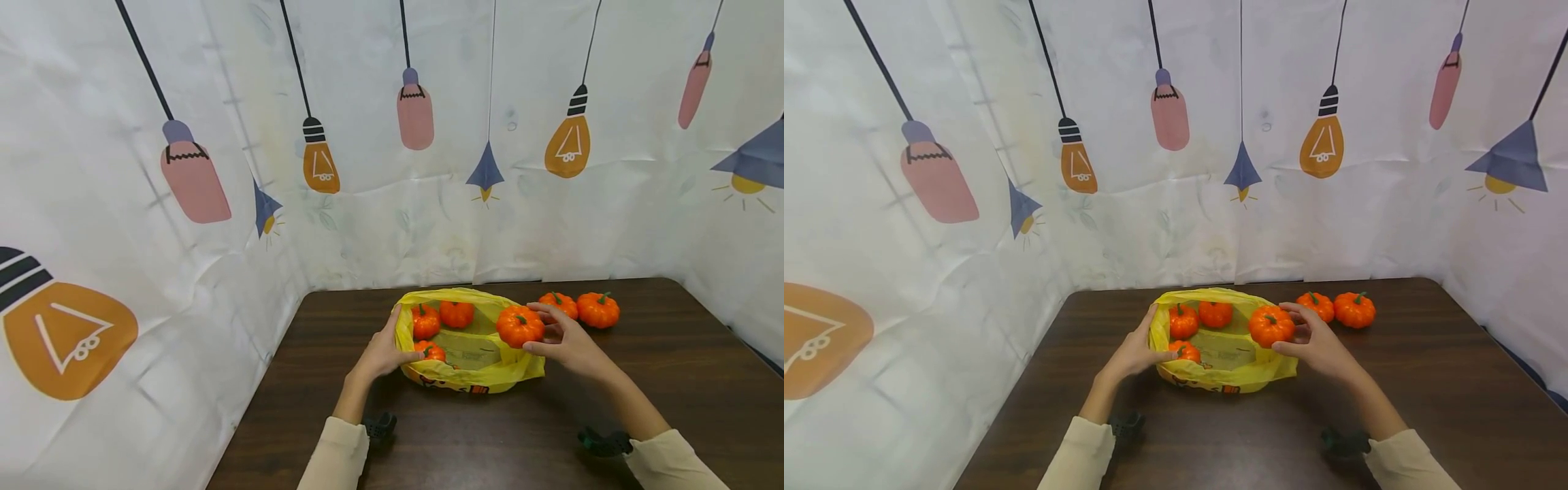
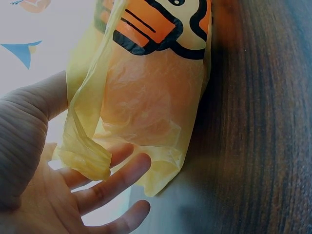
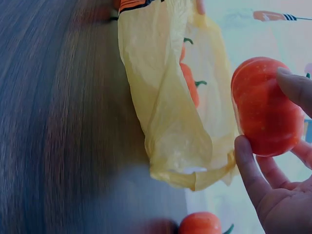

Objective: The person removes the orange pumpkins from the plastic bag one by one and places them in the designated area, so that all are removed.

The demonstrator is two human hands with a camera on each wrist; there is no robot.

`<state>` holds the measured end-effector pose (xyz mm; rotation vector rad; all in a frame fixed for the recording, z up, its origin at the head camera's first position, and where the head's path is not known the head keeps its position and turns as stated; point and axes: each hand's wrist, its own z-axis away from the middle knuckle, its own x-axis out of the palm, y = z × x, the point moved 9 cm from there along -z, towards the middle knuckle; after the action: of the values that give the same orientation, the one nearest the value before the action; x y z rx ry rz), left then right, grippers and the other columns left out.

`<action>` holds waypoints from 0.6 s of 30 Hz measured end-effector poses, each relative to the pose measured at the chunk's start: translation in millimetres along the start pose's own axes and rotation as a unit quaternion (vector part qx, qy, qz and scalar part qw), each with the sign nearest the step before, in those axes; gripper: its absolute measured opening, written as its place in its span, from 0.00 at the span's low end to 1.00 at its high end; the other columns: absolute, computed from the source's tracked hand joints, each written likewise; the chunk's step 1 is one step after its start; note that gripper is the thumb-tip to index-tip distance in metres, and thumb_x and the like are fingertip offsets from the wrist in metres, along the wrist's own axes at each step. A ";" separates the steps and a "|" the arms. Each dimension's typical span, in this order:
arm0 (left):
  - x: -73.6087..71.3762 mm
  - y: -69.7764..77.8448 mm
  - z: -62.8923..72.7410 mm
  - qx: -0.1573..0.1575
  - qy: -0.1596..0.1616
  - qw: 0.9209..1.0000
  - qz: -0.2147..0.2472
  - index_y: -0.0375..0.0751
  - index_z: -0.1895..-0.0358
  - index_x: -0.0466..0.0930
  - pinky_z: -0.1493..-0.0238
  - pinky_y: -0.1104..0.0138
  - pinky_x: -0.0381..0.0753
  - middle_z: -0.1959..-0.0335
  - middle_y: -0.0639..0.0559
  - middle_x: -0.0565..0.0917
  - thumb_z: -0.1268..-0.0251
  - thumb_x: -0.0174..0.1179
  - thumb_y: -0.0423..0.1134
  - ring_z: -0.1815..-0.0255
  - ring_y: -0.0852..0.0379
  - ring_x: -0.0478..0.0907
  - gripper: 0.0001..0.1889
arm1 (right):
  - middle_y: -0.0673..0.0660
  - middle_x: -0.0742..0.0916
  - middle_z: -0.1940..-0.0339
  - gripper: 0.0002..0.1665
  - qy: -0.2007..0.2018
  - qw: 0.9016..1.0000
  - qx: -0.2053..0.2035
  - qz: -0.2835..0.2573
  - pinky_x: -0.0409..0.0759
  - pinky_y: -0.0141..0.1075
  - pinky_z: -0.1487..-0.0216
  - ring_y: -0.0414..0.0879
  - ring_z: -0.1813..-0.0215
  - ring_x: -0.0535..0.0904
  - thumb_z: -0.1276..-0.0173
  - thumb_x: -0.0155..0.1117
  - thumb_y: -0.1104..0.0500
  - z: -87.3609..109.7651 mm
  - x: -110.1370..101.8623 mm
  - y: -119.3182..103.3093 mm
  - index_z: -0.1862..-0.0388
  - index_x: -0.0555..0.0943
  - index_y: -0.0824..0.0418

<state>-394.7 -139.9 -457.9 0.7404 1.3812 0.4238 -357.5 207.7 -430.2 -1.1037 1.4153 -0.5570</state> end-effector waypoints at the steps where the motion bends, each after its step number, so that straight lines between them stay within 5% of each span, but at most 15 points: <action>1: -0.1 0.0 -0.2 0.000 0.000 1.000 0.000 0.58 0.15 0.39 0.39 0.41 0.77 0.28 0.29 0.72 0.46 0.76 0.60 0.37 0.32 0.77 0.63 | 0.74 0.69 0.27 0.46 0.001 1.000 0.001 0.000 0.83 0.35 0.46 0.70 0.35 0.76 0.31 0.72 0.55 1.4 -2.1 0.1 0.20 0.61 0.60; 9: 1.1 -0.7 -0.6 0.000 -0.003 1.000 0.004 0.59 0.15 0.37 0.39 0.41 0.77 0.26 0.28 0.69 0.45 0.75 0.60 0.36 0.31 0.76 0.63 | 0.72 0.68 0.27 0.45 0.010 1.000 0.010 0.002 0.80 0.26 0.50 0.69 0.35 0.75 0.30 0.72 0.54 9.9 -16.5 3.8 0.20 0.60 0.58; 18: 0.3 -0.6 0.4 0.000 -0.002 1.000 0.004 0.60 0.15 0.38 0.40 0.40 0.77 0.26 0.29 0.69 0.45 0.75 0.60 0.36 0.30 0.76 0.63 | 0.74 0.66 0.25 0.46 0.011 1.000 0.021 -0.008 0.84 0.32 0.52 0.68 0.37 0.77 0.29 0.71 0.55 12.9 -24.0 4.0 0.19 0.59 0.59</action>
<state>-394.4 -140.2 -458.5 0.7471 1.3742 0.4287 -350.0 233.6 -424.2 -1.0791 1.4094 -0.6103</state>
